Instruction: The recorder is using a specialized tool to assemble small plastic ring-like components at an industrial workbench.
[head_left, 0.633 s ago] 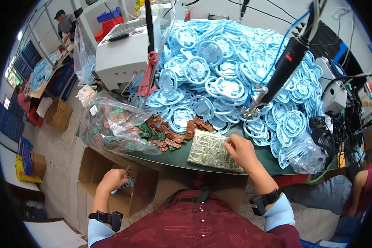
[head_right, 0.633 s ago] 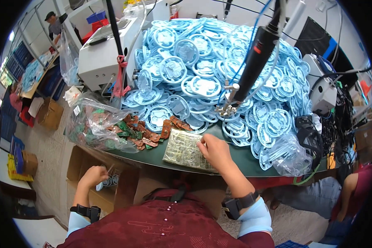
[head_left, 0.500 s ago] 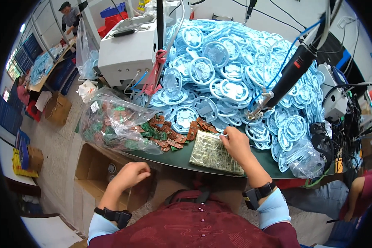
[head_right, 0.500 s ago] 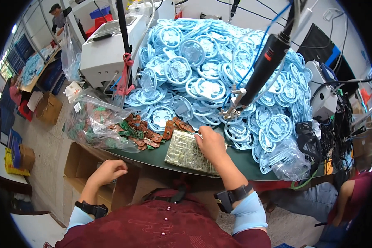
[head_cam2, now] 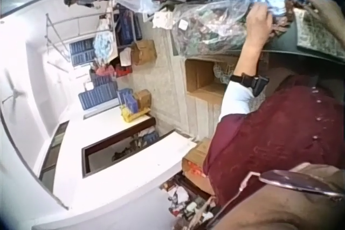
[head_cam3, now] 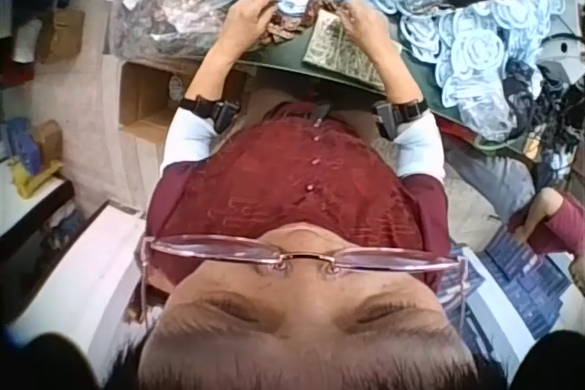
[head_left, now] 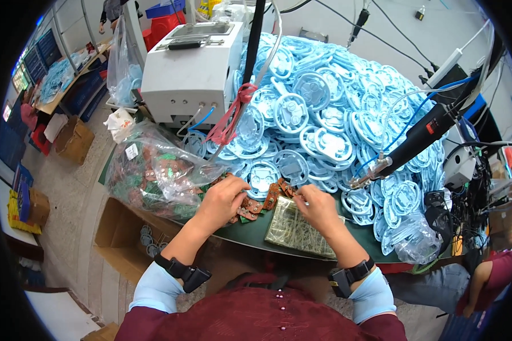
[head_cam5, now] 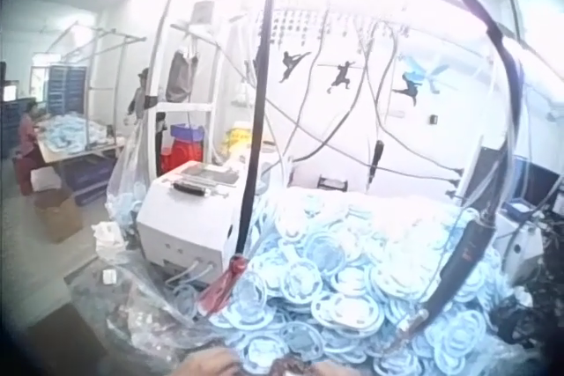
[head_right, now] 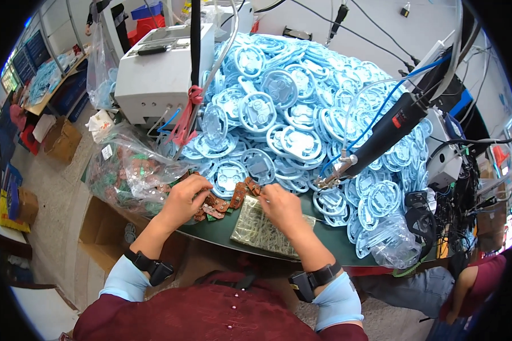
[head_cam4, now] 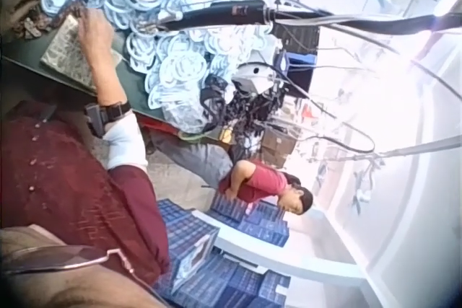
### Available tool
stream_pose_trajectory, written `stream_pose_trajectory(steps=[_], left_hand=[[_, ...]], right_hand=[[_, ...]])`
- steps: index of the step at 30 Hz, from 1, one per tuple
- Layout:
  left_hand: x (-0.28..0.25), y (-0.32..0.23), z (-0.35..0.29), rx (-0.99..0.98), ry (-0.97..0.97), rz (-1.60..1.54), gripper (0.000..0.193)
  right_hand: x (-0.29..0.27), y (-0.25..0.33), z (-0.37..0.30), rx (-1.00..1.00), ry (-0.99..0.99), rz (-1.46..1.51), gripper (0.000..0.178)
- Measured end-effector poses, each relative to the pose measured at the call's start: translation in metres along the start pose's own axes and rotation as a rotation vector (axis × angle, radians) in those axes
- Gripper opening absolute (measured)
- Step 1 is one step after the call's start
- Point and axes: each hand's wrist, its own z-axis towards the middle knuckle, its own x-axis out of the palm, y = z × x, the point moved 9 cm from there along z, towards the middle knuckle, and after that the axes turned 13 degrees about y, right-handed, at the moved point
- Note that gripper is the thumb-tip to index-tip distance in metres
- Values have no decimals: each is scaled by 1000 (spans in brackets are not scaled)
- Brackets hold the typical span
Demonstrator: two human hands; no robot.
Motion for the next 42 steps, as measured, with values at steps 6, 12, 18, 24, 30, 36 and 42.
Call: stream_pose_trajectory(steps=[6,12,18,24,30,36,42], left_hand=[[54,8,29,28,308,487,25],[52,-3,38,144,225,582,3],[65,4,37,75,316,575,23],[60,9,30,49,282,548,33],[51,-23,30,164,136,392,31],[73,-68,16,258,160,187,29],[57,-52,-4,151,153,215,25]], right_hand=[[9,18,2,-38,57,-25,19],[-3,5,-16,15,-17,17,17],[-79,7,12,46,-356,-168,21],[-41,24,-8,-92,-149,-88,18],[-35,-57,-106,254,-188,-190,16],[-57,-110,-120,419,-100,-382,37],[-65,-135,-108,496,128,-354,57]])
